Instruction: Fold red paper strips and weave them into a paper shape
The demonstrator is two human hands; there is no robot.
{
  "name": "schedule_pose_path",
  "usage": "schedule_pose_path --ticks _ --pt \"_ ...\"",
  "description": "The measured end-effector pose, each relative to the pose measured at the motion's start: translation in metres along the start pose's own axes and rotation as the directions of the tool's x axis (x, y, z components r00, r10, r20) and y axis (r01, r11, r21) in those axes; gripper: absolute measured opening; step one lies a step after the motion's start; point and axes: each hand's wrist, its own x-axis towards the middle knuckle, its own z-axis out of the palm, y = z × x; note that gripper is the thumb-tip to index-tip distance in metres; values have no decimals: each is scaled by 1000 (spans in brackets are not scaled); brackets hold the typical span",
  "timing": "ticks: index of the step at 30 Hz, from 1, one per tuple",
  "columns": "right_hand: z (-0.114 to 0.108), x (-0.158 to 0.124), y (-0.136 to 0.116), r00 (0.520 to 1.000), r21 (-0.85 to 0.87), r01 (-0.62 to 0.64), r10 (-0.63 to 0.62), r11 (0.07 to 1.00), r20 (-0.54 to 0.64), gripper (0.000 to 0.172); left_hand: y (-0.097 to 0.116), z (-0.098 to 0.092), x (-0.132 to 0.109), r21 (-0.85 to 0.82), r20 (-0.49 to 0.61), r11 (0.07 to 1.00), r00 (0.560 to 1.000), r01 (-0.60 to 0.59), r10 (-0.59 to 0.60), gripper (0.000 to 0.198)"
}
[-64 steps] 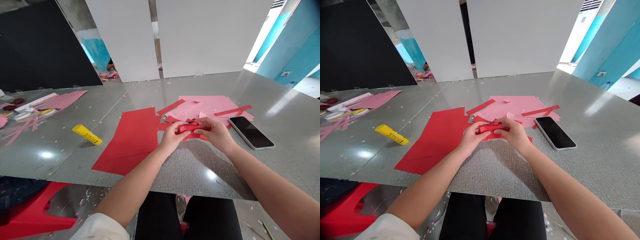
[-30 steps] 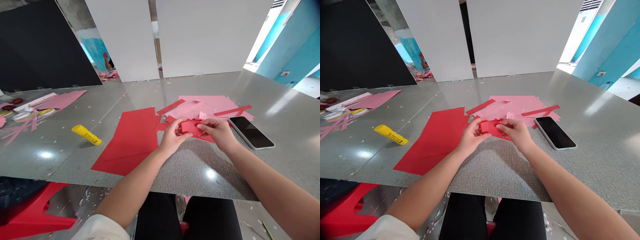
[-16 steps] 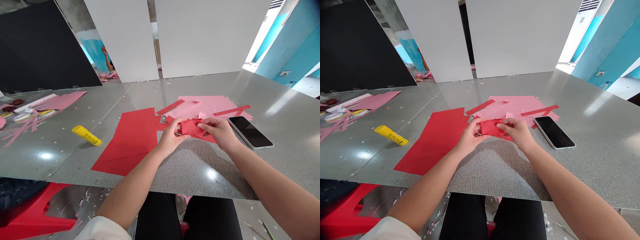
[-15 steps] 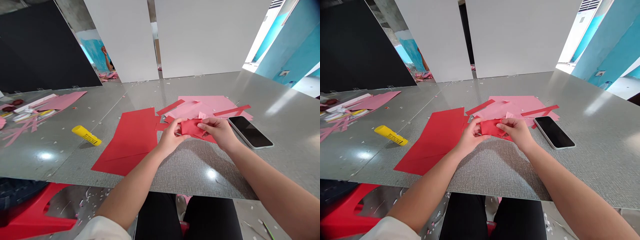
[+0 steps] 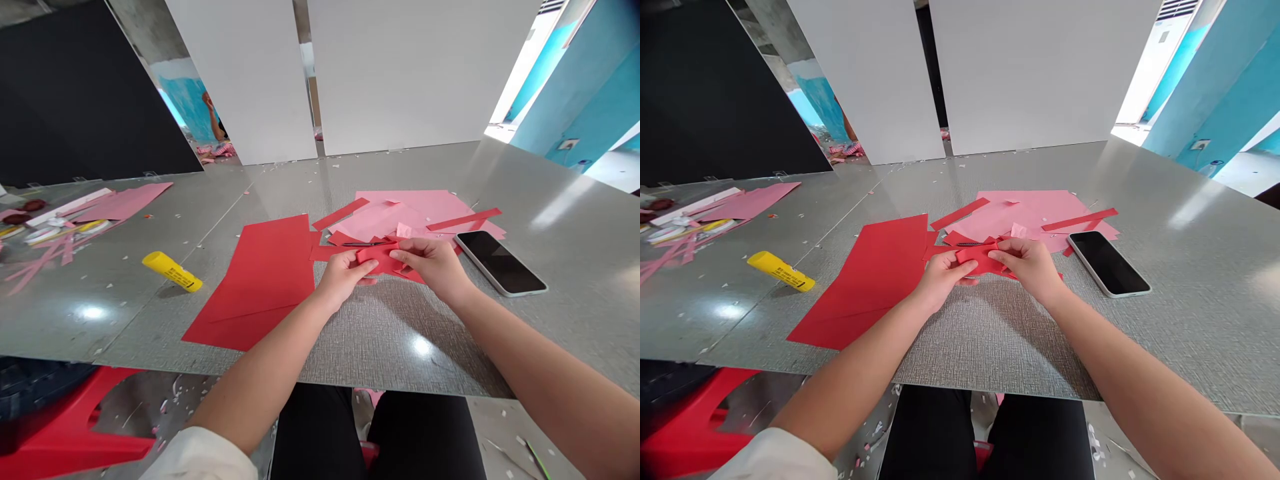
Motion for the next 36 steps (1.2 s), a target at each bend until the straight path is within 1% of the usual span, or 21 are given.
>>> schedule_pose_path --ticks 3,5,8,11,13,18,21,23,30,33,36 --pt "3 -2 0 991 -20 59 -61 998 -121 27 0 1 1 -6 -36 1000 999 -14 13 29" --pt "4 -2 1 979 -59 107 -115 993 -166 24 0 0 1 0 -54 1000 998 -32 31 27" --pt "5 -2 1 980 -73 120 -130 990 -149 22 -1 -1 1 14 -60 999 997 -48 49 26" --pt "3 -1 1 987 -4 93 -93 996 -132 23 -1 -1 2 28 -60 998 997 -54 55 27" --pt "3 0 0 989 13 81 -79 997 -126 23 -2 -1 1 31 -58 998 997 -55 57 28" --pt "4 -1 1 985 1 98 -97 995 -144 25 -1 0 1 21 -59 998 997 -58 59 28" --pt "5 -1 3 974 -60 125 -134 990 -180 25 -1 0 1 25 -69 997 995 -69 71 27" --pt "5 -1 5 974 -81 130 -143 988 -177 24 -1 0 1 29 -68 997 995 -77 78 27" --pt "4 2 7 981 -16 126 -127 992 -143 23 -2 0 2 27 -81 997 994 -76 77 25" --pt "5 1 7 975 -96 136 -151 986 -164 17 -2 0 2 20 -84 997 994 -75 76 24" --pt "6 -1 7 948 -219 195 -241 956 -209 14 -2 0 2 25 -90 997 993 -74 76 25"
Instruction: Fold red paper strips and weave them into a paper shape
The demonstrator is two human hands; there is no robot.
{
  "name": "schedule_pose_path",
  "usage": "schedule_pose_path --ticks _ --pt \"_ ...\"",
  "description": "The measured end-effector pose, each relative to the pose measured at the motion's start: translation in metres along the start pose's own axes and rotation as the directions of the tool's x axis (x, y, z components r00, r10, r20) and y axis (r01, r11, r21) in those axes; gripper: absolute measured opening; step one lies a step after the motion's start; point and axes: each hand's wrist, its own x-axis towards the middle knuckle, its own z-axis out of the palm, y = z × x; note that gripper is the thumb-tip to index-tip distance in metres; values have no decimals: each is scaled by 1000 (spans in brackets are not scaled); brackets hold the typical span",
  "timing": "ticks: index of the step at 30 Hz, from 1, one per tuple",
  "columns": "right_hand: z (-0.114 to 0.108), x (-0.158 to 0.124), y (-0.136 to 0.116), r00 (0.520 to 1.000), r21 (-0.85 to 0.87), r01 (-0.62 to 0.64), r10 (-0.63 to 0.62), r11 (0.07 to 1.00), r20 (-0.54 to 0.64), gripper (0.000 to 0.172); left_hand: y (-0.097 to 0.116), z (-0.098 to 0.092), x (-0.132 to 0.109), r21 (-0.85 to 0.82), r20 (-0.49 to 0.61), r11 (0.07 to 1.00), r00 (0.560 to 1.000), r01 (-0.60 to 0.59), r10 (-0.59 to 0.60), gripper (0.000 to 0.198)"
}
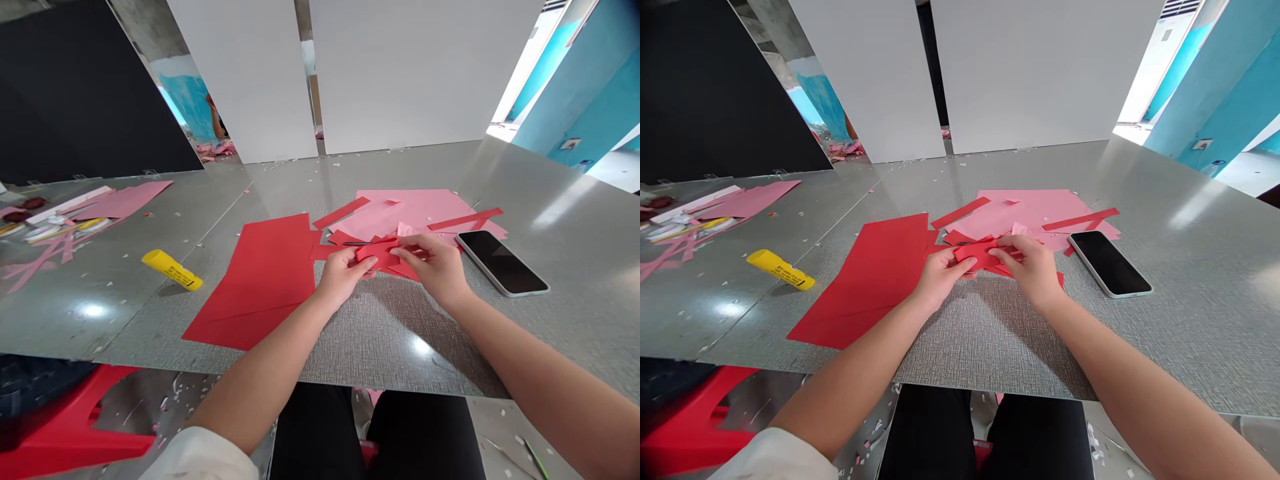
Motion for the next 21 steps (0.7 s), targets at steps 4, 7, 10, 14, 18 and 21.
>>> schedule_pose_path --ticks 4,7,10,14,18,21 --pt "1 -1 -1 999 -7 47 -47 999 -2 11 -1 0 0 6 7 1000 1000 -11 11 26" --pt "0 1 -2 998 34 -13 11 999 56 11 -1 -1 0 5 21 1000 1000 -4 4 25" --pt "-2 2 -2 992 91 -81 71 993 107 14 -1 -1 0 5 19 1000 1000 9 -10 25" --pt "-3 0 -3 981 114 -134 116 984 153 18 1 -1 0 6 16 1000 1000 26 -26 24" --pt "-4 0 -2 978 115 -141 120 983 171 20 3 -1 -1 11 26 999 999 44 -45 26" --pt "-4 0 -2 975 123 -146 122 982 186 19 2 -1 -1 16 48 999 998 36 -37 26"
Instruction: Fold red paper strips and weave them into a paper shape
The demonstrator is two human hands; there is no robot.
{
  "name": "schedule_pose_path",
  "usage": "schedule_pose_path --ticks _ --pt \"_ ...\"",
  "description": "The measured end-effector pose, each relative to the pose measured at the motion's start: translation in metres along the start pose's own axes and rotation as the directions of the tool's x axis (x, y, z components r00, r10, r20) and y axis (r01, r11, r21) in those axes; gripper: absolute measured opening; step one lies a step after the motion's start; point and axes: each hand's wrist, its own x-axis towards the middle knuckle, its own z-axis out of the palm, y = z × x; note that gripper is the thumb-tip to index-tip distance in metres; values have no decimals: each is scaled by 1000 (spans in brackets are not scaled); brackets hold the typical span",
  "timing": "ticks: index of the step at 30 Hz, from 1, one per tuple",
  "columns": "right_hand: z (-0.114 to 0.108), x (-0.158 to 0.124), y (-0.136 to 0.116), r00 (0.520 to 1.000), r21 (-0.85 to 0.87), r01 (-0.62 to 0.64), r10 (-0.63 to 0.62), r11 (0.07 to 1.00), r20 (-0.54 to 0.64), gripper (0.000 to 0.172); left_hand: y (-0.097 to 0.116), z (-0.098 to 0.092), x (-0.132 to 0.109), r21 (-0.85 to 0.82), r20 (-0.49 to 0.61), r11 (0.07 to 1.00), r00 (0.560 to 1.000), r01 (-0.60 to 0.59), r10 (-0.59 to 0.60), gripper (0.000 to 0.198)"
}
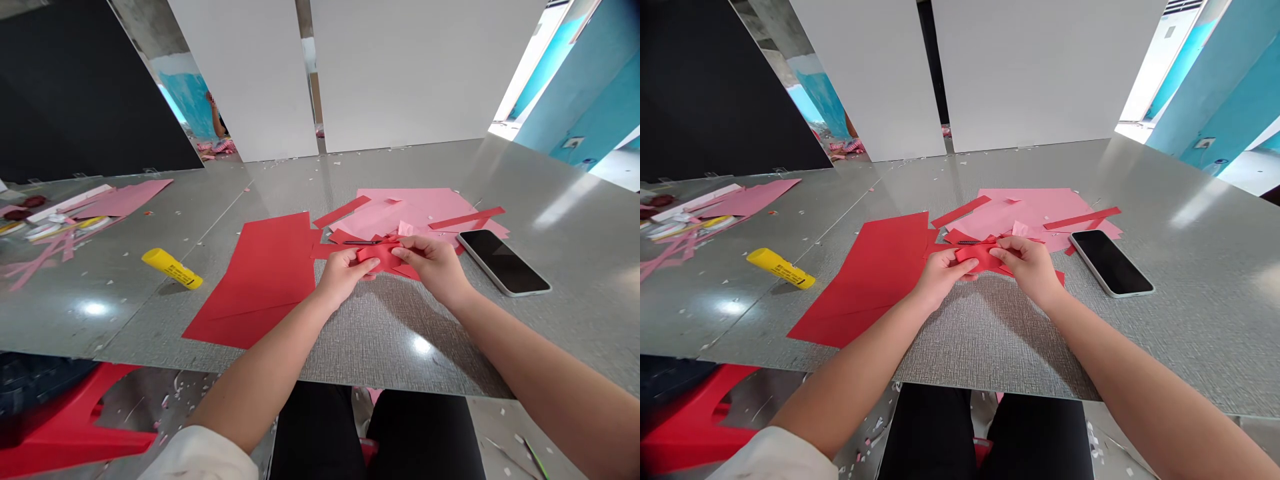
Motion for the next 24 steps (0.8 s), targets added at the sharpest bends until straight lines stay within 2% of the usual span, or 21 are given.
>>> schedule_pose_path --ticks 9,14,19,24 --pt "2 0 -2 997 46 35 -31 998 -75 18 1 0 0 11 4 1000 1000 -9 9 27" --pt "2 2 1 997 142 5 6 990 -74 34 0 0 0 10 -2 1000 1000 -5 5 28" --pt "2 4 6 994 142 -8 23 990 -108 22 0 1 0 3 -7 1000 1000 -9 9 26" --pt "2 3 4 994 133 -14 28 991 -102 20 1 1 -1 -6 8 1000 1000 13 -13 26"
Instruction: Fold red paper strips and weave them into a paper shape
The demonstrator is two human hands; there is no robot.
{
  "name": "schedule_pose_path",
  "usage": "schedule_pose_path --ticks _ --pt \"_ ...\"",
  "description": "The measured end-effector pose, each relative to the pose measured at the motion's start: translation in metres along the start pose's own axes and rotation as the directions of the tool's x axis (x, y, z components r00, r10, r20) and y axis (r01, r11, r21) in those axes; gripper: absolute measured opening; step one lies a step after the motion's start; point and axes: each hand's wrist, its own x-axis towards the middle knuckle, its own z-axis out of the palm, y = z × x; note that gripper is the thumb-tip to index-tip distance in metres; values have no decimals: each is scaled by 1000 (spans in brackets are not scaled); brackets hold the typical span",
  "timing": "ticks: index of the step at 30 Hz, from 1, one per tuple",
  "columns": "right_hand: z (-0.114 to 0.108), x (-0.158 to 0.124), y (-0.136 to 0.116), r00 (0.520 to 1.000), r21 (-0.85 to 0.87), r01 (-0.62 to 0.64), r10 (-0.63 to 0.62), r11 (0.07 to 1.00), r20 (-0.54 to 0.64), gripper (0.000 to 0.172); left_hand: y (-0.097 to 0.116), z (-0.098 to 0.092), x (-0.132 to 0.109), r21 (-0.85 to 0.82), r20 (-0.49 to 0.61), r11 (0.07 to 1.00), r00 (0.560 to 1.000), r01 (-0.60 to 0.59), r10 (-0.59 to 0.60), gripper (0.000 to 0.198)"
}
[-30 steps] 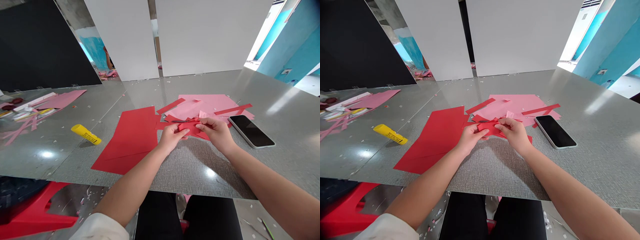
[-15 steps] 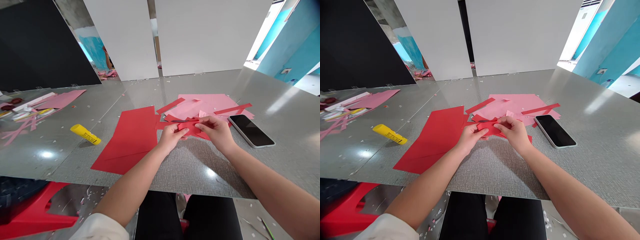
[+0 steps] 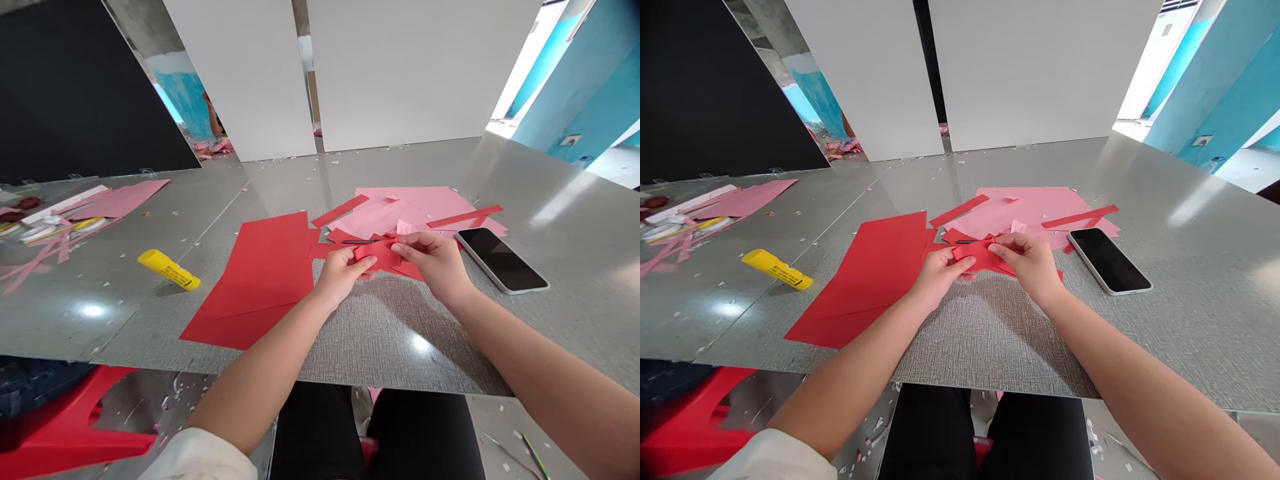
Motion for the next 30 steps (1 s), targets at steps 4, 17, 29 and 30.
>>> schedule_pose_path --ticks 4,17,29,30 --pt "0 0 1 1000 7 10 -10 1000 15 21 0 0 0 -7 0 1000 1000 -1 1 26" --pt "0 0 2 1000 45 15 -16 999 8 24 -2 0 0 44 -9 999 1000 -16 16 25" --pt "-1 -4 -7 989 -79 127 -132 989 -59 11 0 -3 -1 263 -108 947 970 -185 220 28" --pt "-1 -5 -7 988 -84 136 -141 987 -58 11 0 -3 -1 272 -114 944 968 -187 225 28"
